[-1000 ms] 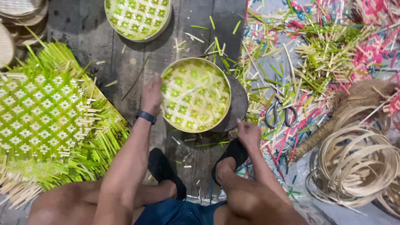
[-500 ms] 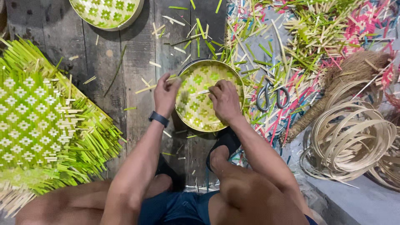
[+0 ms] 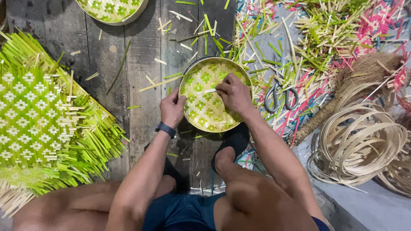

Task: The person sits on the floor and uses shears to trim the excess woven material from the edges of a round basket. They repeatedly flip the basket to trim all sides and place the finished basket aside.

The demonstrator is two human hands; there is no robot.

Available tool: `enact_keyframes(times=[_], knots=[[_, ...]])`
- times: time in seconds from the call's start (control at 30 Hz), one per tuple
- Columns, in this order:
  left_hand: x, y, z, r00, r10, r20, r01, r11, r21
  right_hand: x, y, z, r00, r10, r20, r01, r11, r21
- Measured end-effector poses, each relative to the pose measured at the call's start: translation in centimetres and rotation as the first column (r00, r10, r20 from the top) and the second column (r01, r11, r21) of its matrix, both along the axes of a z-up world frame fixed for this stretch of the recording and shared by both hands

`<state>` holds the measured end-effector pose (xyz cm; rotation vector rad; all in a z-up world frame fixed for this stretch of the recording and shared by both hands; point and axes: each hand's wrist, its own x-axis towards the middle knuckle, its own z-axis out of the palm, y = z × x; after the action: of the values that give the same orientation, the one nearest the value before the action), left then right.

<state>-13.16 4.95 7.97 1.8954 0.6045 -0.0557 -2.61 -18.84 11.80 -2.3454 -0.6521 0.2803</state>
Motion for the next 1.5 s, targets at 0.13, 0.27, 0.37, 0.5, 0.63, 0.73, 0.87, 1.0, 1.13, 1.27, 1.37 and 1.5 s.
enact_keyframes(times=[0.13, 0.27, 0.37, 0.5, 0.63, 0.73, 0.87, 1.0, 1.13, 1.27, 1.37, 1.5], knots=[[0.7, -0.3, 0.2, 0.997, 0.066, 0.030, -0.067, 0.997, 0.025, 0.8, 0.1, -0.1, 0.998, 0.023, -0.065, -0.029, 0.996, -0.089], [0.6, -1.1, -0.8, 0.992, 0.124, -0.019, -0.120, 0.985, 0.123, 2.5, -0.4, -0.6, 0.966, 0.156, -0.208, -0.182, 0.977, -0.113], [0.3, -1.6, -1.6, 0.987, 0.098, 0.125, -0.122, 0.972, 0.199, 3.9, -1.5, -0.9, 0.909, 0.242, -0.340, -0.264, 0.964, -0.018], [0.5, -1.5, -2.0, 0.992, 0.122, 0.031, -0.126, 0.969, 0.211, 4.6, -2.9, -0.5, 0.884, 0.291, -0.366, -0.262, 0.956, 0.129], [0.3, -2.1, -1.4, 0.986, 0.001, 0.167, -0.048, 0.961, 0.273, 2.6, -0.2, 0.2, 0.904, 0.002, -0.427, -0.078, 0.984, -0.160], [1.0, -3.2, -0.5, 0.999, -0.032, -0.012, 0.034, 0.966, 0.256, 0.9, 3.4, 1.1, 0.956, 0.195, -0.219, -0.140, 0.959, 0.245], [3.1, -2.1, 0.9, 0.993, 0.118, 0.025, -0.120, 0.985, 0.121, 0.0, 0.9, 2.9, 0.863, -0.169, -0.476, 0.403, 0.799, 0.447], [5.9, -0.4, 2.7, 0.971, 0.088, 0.222, -0.165, 0.921, 0.354, 0.6, -6.6, 3.6, 0.732, -0.356, -0.581, 0.681, 0.351, 0.643], [3.4, -4.9, 4.1, 0.801, -0.552, 0.232, 0.379, 0.767, 0.517, -3.1, -8.3, 0.3, 0.506, -0.559, -0.657, 0.847, 0.465, 0.257], [-2.4, -9.7, 3.4, 0.636, -0.769, 0.060, 0.613, 0.551, 0.566, -7.6, -9.4, -3.8, 0.475, -0.554, -0.684, 0.857, 0.467, 0.217], [-4.9, -9.1, 1.8, 0.642, -0.766, 0.037, 0.597, 0.529, 0.603, -10.3, -10.2, -5.9, 0.523, -0.564, -0.639, 0.816, 0.549, 0.184], [-4.1, -2.7, -0.4, 0.556, -0.827, 0.075, 0.569, 0.445, 0.691, -14.0, -8.8, -7.4, 0.533, -0.576, -0.619, 0.779, 0.619, 0.095]])
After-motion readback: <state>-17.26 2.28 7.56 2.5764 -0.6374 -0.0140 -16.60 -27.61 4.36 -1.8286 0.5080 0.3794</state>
